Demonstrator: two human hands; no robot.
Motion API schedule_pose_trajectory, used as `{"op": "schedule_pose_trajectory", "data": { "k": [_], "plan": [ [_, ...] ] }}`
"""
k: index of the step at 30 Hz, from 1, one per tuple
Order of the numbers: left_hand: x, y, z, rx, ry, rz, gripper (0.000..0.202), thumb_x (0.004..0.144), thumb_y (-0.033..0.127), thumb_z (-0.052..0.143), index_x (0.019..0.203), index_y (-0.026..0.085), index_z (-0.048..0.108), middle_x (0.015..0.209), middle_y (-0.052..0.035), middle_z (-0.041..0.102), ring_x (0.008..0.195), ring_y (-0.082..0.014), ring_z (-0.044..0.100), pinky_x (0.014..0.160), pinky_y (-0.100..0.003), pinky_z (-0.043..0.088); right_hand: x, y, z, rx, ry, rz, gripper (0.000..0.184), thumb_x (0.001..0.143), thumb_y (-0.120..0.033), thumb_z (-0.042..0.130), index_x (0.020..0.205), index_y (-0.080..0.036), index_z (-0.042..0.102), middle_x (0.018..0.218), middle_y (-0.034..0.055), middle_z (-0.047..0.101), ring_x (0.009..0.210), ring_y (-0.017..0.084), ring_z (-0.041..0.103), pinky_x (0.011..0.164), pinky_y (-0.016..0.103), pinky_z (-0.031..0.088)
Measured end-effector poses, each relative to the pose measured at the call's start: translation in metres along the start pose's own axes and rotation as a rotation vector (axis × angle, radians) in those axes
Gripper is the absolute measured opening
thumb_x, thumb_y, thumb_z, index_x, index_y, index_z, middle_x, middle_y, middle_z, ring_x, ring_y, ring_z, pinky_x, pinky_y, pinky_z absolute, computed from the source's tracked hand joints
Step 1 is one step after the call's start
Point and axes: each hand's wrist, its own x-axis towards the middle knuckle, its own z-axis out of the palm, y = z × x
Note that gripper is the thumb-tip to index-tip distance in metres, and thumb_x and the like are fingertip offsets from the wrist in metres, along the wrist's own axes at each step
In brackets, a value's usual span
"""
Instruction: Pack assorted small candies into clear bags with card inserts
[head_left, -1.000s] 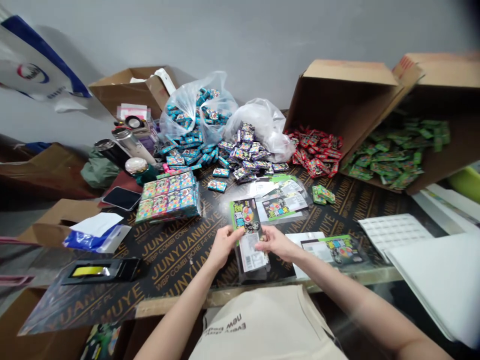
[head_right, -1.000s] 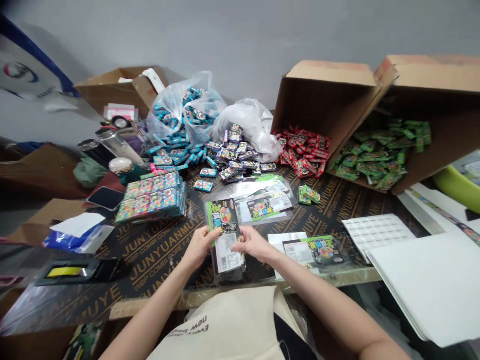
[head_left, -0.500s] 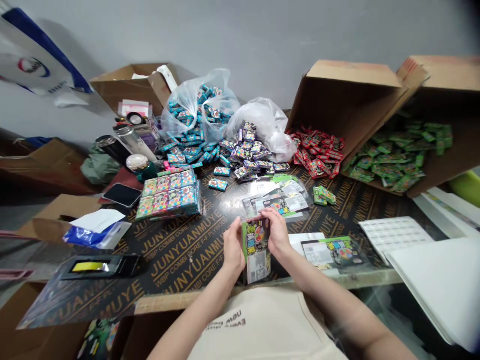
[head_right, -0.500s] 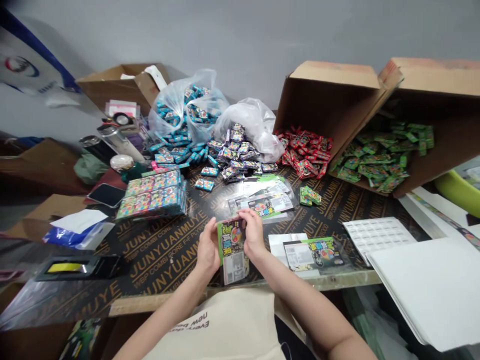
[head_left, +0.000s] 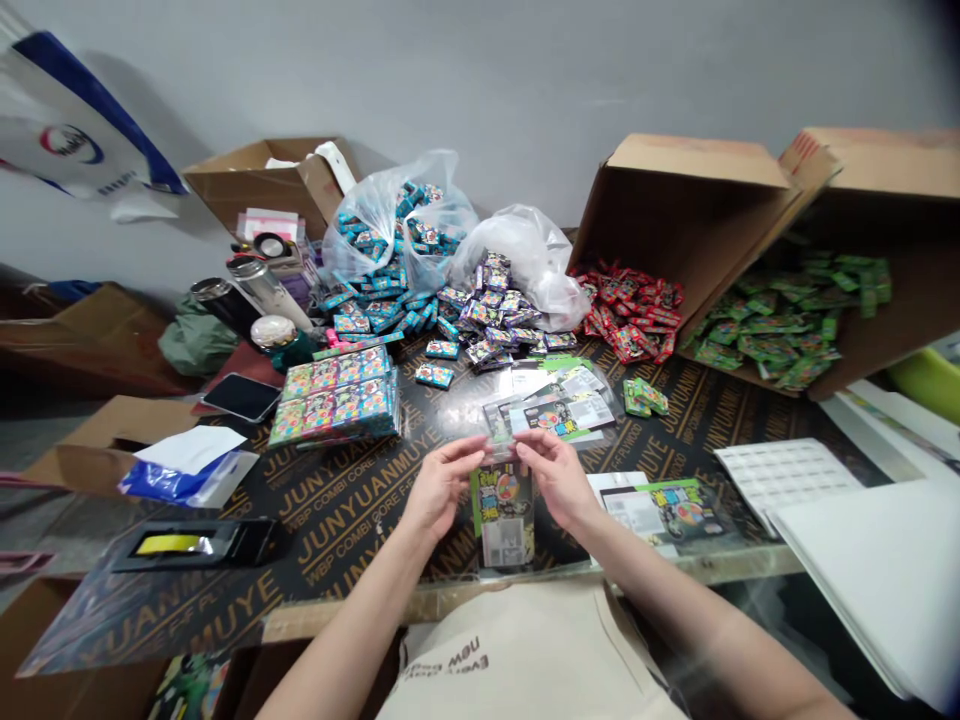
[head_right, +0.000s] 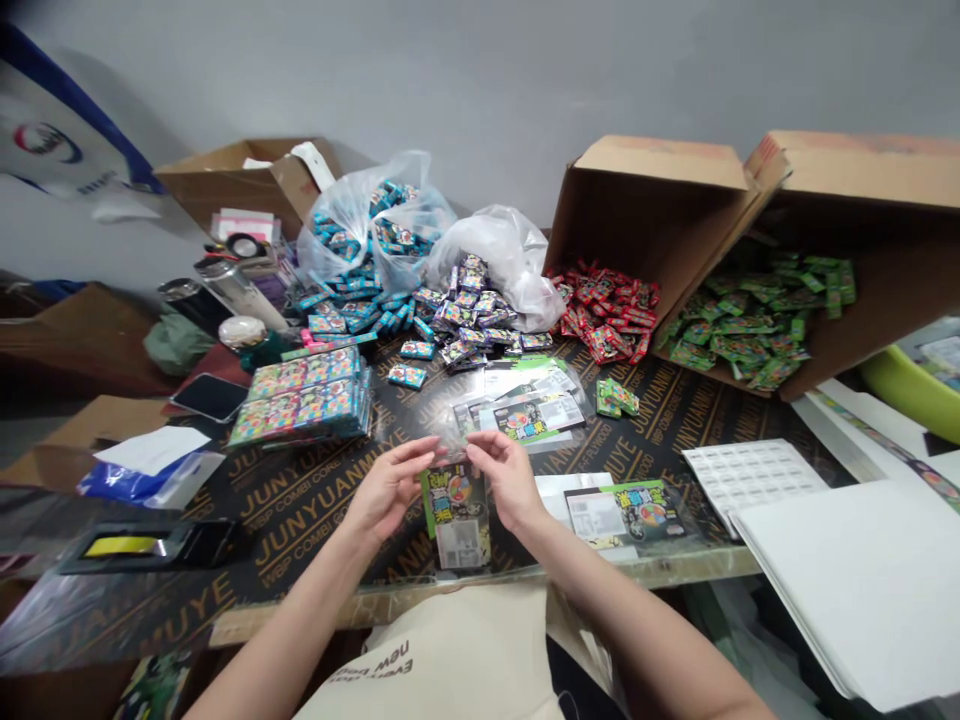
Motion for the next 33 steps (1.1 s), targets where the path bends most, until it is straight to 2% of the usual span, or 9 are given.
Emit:
{"op": "schedule_pose_trajectory", "data": {
  "k": [4,6,8,14,16,22,28,30,33],
  "plan": [
    [-0.006,0.011,-0.007,0.500,-0.043,0.449,0.015,0.064,0.025,0.071,0.077,0.019,0.072,0.084,-0.0069,0.070,0.081,-0.0194,0.063,0.079,-0.031,0.046,-0.003,0.001,-0.010,-0.372,-0.026,-0.363,0.009,0.069,-0.023,0.067,0.077,-0.023,0.071,0.084,0.0032,0.069,0.082,0.019,0.062,0.079,0.034,0.047],
    [-0.010,0.016,-0.006,0.642,-0.088,0.551,0.013,0.065,0.026,0.070,0.076,0.020,0.072,0.085,-0.0064,0.070,0.081,-0.0196,0.062,0.079,-0.031,0.046,-0.006,-0.003,-0.013,-0.462,-0.066,-0.431,0.010,0.071,-0.024,0.066,0.079,-0.024,0.071,0.087,0.0037,0.069,0.086,0.020,0.062,0.084,0.036,0.046],
    [-0.009,0.020,-0.006,0.650,-0.091,0.513,0.012,0.067,0.027,0.068,0.076,0.019,0.072,0.083,-0.0059,0.070,0.077,-0.0185,0.063,0.075,-0.030,0.048,-0.008,-0.009,-0.013,-0.483,-0.084,-0.404,0.011,0.073,-0.026,0.065,0.081,-0.024,0.071,0.087,0.0040,0.069,0.082,0.019,0.063,0.080,0.034,0.048],
    [0.002,0.031,-0.007,0.545,-0.083,0.196,0.016,0.059,0.024,0.073,0.070,0.013,0.069,0.065,-0.0041,0.068,0.060,-0.0160,0.062,0.060,-0.025,0.048,-0.009,-0.018,-0.001,-0.427,-0.109,-0.186,0.015,0.071,-0.031,0.066,0.076,-0.017,0.067,0.065,0.0014,0.065,0.054,0.011,0.056,0.053,0.023,0.046],
    [0.001,0.032,-0.007,0.578,-0.091,0.229,0.012,0.060,0.021,0.072,0.067,0.012,0.069,0.063,-0.0041,0.067,0.059,-0.0154,0.061,0.059,-0.025,0.048,-0.009,-0.020,0.000,-0.437,-0.116,-0.176,0.015,0.071,-0.031,0.065,0.074,-0.016,0.066,0.063,0.0010,0.063,0.053,0.011,0.055,0.053,0.022,0.045],
    [-0.014,0.032,-0.007,0.771,-0.174,0.530,0.010,0.070,0.015,0.060,0.070,0.015,0.069,0.075,-0.0058,0.068,0.072,-0.0163,0.062,0.070,-0.026,0.047,-0.006,-0.028,-0.007,-0.476,-0.221,-0.152,0.014,0.072,-0.029,0.063,0.074,-0.016,0.067,0.064,0.0012,0.064,0.056,0.011,0.056,0.056,0.023,0.045],
    [-0.010,0.037,-0.012,0.685,-0.209,0.339,0.012,0.069,0.024,0.063,0.073,0.014,0.070,0.074,-0.0070,0.069,0.068,-0.0184,0.063,0.064,-0.027,0.050,-0.006,-0.030,-0.008,-0.502,-0.244,-0.138,0.018,0.074,-0.033,0.061,0.075,-0.016,0.067,0.062,0.0013,0.064,0.055,0.013,0.057,0.054,0.024,0.045],
    [-0.011,0.037,-0.014,0.684,-0.210,0.368,0.012,0.070,0.024,0.062,0.073,0.015,0.070,0.075,-0.0070,0.069,0.069,-0.0189,0.064,0.065,-0.028,0.050,-0.008,-0.030,-0.008,-0.563,-0.235,-0.201,0.018,0.076,-0.034,0.059,0.075,-0.018,0.067,0.063,0.0014,0.064,0.055,0.013,0.058,0.055,0.026,0.046],
    [-0.016,0.034,-0.016,0.781,-0.209,0.536,0.010,0.070,0.024,0.062,0.071,0.019,0.071,0.080,-0.0071,0.070,0.073,-0.0190,0.064,0.070,-0.029,0.049,-0.013,-0.030,-0.013,-0.687,-0.289,-0.407,0.016,0.080,-0.030,0.055,0.081,-0.021,0.068,0.078,0.0040,0.068,0.071,0.017,0.062,0.070,0.031,0.049]
  ]
}}
